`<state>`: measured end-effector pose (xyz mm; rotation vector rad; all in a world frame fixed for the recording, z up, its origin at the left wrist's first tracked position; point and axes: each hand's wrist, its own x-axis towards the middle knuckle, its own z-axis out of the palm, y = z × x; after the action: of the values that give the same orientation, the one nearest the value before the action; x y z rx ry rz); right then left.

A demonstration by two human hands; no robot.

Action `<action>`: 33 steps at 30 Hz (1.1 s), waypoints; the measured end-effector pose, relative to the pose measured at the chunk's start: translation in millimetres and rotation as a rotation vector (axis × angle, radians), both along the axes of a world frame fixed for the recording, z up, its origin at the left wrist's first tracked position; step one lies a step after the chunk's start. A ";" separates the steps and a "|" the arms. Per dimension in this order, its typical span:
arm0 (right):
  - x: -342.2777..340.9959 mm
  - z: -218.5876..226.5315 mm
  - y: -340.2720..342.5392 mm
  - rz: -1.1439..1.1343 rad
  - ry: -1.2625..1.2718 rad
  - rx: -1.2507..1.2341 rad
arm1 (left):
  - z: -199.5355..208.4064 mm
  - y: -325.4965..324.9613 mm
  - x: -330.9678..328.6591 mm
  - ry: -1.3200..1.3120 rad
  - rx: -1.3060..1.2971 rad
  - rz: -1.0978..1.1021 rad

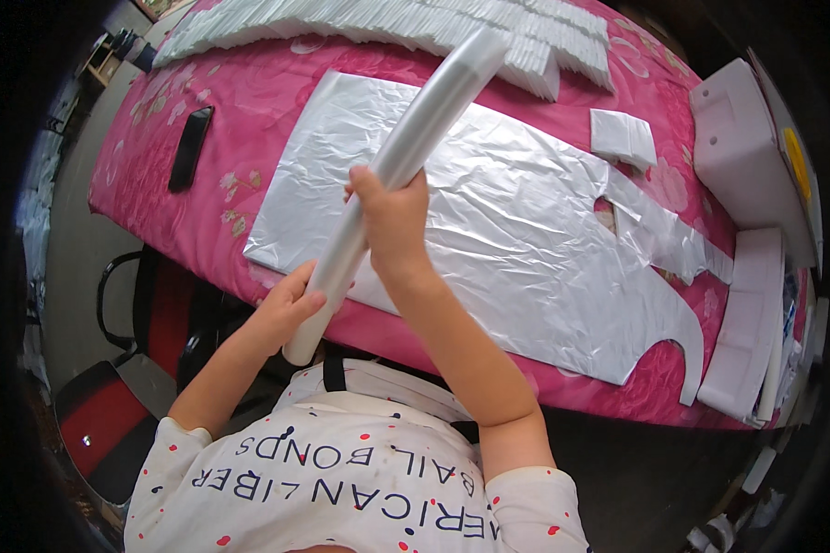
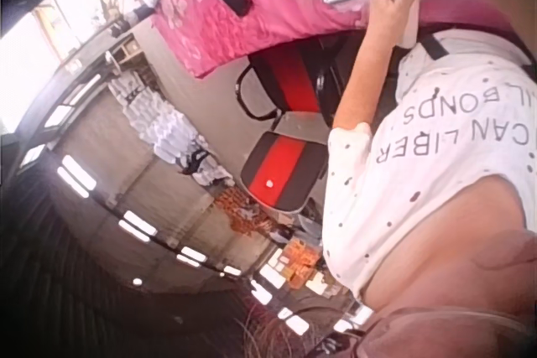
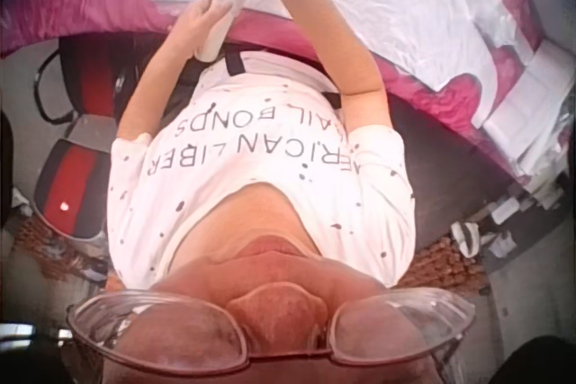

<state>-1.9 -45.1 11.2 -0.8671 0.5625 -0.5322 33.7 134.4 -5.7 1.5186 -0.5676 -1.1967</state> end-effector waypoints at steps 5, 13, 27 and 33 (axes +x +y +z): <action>-16.7 -20.3 -9.2 -0.032 0.018 0.179 | -0.4 -6.7 -11.9 0.235 0.249 0.032; -65.3 -51.4 -153.4 -0.165 0.177 -0.166 | -15.2 47.0 -8.1 0.607 0.305 -0.207; -63.0 -16.0 -150.6 0.540 0.567 -0.511 | -18.8 57.6 -3.4 0.758 0.264 -0.202; -62.9 -24.8 -155.9 0.641 0.530 -0.528 | -23.8 59.5 -3.3 0.797 0.233 -0.206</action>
<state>-64.9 -201.1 -13.6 -1.6367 0.5855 0.1654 30.4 194.0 -29.5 1.0414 -0.0420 -1.9319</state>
